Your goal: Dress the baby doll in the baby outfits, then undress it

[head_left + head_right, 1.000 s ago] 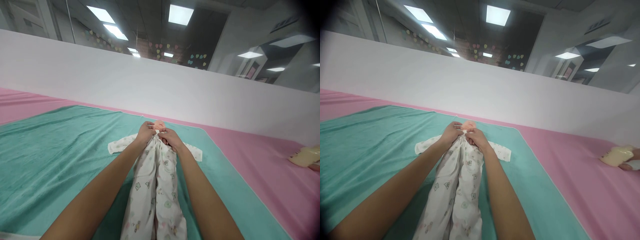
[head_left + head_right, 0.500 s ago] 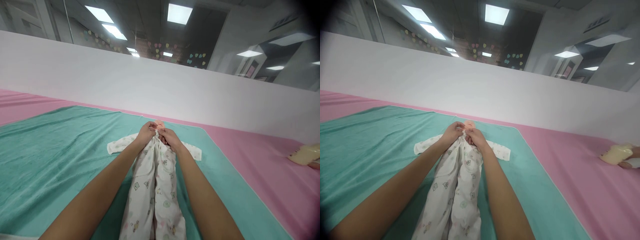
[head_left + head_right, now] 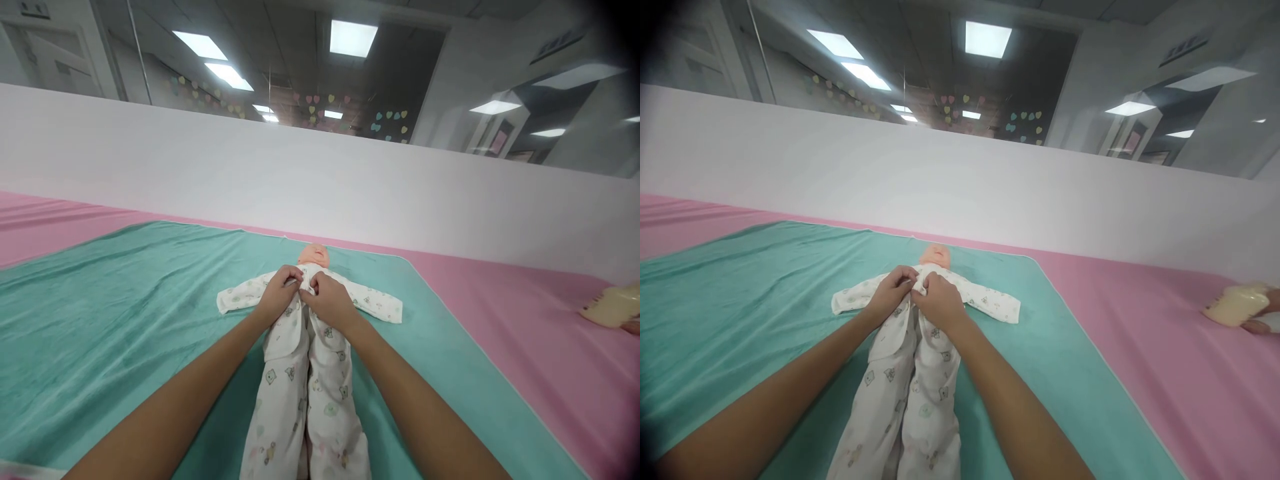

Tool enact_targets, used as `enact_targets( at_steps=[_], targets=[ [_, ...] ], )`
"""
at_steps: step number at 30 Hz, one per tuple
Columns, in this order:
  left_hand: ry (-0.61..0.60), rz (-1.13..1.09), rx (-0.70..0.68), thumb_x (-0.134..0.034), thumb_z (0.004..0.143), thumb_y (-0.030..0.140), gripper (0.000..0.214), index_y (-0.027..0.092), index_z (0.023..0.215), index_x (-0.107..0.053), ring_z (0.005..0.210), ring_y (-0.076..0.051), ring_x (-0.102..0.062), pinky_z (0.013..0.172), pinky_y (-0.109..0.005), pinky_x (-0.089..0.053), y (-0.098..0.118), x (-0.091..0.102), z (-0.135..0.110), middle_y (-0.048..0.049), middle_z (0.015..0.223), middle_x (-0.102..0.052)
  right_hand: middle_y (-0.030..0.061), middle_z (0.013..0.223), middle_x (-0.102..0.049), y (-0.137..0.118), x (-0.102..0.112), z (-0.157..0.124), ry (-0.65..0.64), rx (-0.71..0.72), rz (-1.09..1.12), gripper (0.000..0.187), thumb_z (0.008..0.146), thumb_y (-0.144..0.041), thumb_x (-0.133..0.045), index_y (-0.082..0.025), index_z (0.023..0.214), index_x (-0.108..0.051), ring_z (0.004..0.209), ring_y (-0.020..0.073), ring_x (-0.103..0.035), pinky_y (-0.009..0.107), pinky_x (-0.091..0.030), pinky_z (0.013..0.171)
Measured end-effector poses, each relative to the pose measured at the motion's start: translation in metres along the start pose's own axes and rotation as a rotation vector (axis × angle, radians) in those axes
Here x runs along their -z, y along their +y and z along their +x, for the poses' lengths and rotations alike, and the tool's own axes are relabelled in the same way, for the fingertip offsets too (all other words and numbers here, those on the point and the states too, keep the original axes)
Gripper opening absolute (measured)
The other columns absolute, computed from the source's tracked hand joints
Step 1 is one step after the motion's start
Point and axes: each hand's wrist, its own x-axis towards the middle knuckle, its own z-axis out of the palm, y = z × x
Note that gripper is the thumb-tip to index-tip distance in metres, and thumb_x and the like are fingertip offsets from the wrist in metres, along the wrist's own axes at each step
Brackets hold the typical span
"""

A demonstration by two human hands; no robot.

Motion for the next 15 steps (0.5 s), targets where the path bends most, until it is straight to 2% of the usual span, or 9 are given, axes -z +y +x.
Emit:
enact_targets(
  at_steps=[3,7,9,15],
  targets=[
    [-0.083,-0.008,-0.028,-0.048,0.073,0.015,0.011,0.02,0.076,-0.058,0.109,-0.019,-0.052,0.101,-0.033,-0.034,0.003,0.006,-0.005,-0.0045,0.107,-0.059,-0.0012,0.066,-0.056,0.005,0.005,0.004,-0.051,-0.033,0.079,0.014,0.076,-0.03,-0.054,-0.021,0.067,-0.047,0.063,0.014,-0.048,0.026,-0.032,0.058],
    [-0.182,-0.034,-0.008,-0.052,0.076,0.021,0.02,0.022,0.093,-0.061,0.114,-0.021,-0.05,0.102,-0.035,-0.033,0.01,0.013,-0.005,-0.0053,0.115,-0.057,-0.004,0.054,-0.053,0.021,0.012,0.011,-0.231,-0.162,0.454,0.013,0.078,-0.032,-0.052,-0.021,0.073,-0.051,0.049,0.0121,-0.052,0.024,-0.037,0.05],
    [-0.207,-0.042,0.0,-0.055,0.076,0.024,0.021,0.023,0.096,-0.06,0.115,-0.021,-0.05,0.101,-0.034,-0.034,0.011,0.014,-0.005,-0.0052,0.116,-0.057,-0.0049,0.053,-0.052,0.026,0.014,0.011,-0.277,-0.204,0.58,0.012,0.078,-0.033,-0.054,-0.021,0.078,-0.053,0.046,0.0115,-0.051,0.022,-0.037,0.046],
    [-0.137,0.001,0.042,-0.063,0.073,0.027,0.013,0.021,0.083,-0.057,0.112,-0.022,-0.051,0.099,-0.036,-0.035,0.01,0.008,-0.005,-0.0053,0.114,-0.058,-0.0052,0.057,-0.054,0.028,0.012,0.01,-0.255,-0.13,0.548,0.013,0.073,-0.031,-0.06,-0.02,0.077,-0.054,0.046,0.0095,-0.052,0.021,-0.037,0.045]
  ],
)
